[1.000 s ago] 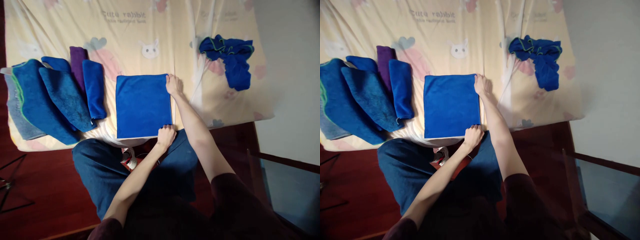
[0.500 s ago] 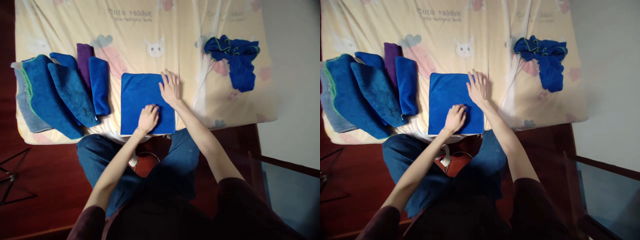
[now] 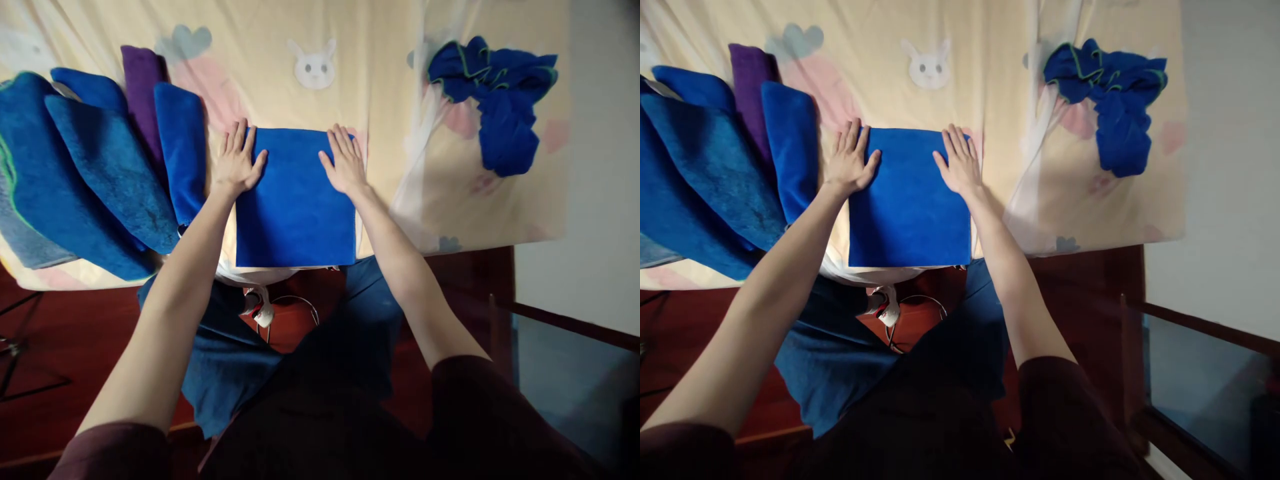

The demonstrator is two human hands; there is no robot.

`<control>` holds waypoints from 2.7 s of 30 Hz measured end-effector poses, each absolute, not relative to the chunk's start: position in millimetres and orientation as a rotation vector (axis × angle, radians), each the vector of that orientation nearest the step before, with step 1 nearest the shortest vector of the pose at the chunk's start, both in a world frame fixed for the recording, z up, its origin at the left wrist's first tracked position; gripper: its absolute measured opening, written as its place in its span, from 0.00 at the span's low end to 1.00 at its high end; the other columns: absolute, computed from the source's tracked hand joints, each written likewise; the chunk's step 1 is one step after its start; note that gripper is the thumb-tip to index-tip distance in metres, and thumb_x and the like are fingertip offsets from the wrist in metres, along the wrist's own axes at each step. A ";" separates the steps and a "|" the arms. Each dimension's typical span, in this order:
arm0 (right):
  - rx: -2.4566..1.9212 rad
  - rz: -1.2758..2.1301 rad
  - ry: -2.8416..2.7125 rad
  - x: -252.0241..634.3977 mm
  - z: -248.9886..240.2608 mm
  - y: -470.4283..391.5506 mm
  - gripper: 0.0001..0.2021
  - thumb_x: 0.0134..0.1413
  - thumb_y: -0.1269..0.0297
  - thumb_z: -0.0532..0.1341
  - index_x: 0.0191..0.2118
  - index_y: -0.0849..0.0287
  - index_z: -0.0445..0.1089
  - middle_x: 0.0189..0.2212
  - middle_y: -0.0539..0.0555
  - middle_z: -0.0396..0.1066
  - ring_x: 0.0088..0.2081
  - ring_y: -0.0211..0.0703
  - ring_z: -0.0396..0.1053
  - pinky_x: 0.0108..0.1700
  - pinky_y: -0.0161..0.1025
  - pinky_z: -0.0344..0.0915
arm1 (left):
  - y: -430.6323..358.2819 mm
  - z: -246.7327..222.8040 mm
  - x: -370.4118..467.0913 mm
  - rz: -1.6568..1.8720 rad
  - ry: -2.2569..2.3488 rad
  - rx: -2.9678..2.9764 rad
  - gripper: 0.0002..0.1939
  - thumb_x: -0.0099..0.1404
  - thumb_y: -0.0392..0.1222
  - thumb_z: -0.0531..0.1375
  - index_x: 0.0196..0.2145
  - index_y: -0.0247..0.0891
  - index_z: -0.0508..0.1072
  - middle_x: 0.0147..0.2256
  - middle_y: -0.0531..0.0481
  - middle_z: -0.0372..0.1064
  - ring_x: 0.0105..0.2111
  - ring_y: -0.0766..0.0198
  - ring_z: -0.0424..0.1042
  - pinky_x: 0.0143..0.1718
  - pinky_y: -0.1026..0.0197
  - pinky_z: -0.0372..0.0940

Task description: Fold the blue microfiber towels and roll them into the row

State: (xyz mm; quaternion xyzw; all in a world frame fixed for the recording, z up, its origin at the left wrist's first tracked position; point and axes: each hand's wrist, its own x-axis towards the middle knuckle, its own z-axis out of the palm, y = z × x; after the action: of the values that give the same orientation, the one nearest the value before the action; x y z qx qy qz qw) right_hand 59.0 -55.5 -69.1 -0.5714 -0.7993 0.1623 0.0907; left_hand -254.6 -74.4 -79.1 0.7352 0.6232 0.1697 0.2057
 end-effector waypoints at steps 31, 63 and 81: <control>-1.566 0.335 -2.094 129.6 -20.8 -373.7 0.19 0.67 0.66 0.58 0.60 0.58 0.76 0.61 0.60 0.74 0.63 0.56 0.69 0.65 0.55 0.67 | -386.5 -20.4 -276.1 0.301 1.677 2.417 0.22 0.69 0.33 0.53 0.57 0.36 0.77 0.60 0.36 0.71 0.64 0.43 0.65 0.64 0.40 0.65; -1.577 0.497 -2.037 106.9 -50.0 -325.8 0.22 0.53 0.78 0.60 0.51 0.59 0.80 0.55 0.60 0.78 0.59 0.54 0.71 0.66 0.54 0.68 | -353.3 -32.9 -273.1 0.659 1.792 2.032 0.21 0.59 0.25 0.55 0.46 0.37 0.79 0.60 0.46 0.74 0.56 0.48 0.69 0.62 0.46 0.66; -1.632 0.640 -1.888 110.5 -39.3 -323.6 0.20 0.54 0.78 0.58 0.48 0.57 0.80 0.48 0.59 0.78 0.51 0.51 0.75 0.62 0.50 0.70 | -356.1 -28.0 -273.0 0.651 1.838 1.956 0.18 0.66 0.30 0.53 0.47 0.39 0.79 0.45 0.39 0.77 0.54 0.46 0.72 0.59 0.45 0.68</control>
State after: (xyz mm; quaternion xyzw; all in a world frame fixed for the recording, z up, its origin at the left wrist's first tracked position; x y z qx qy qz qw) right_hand 110.5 -323.6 -39.3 -0.6083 -0.7037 0.2385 0.2790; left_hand -273.0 -356.1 -28.0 0.6955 0.6536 0.2314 0.1887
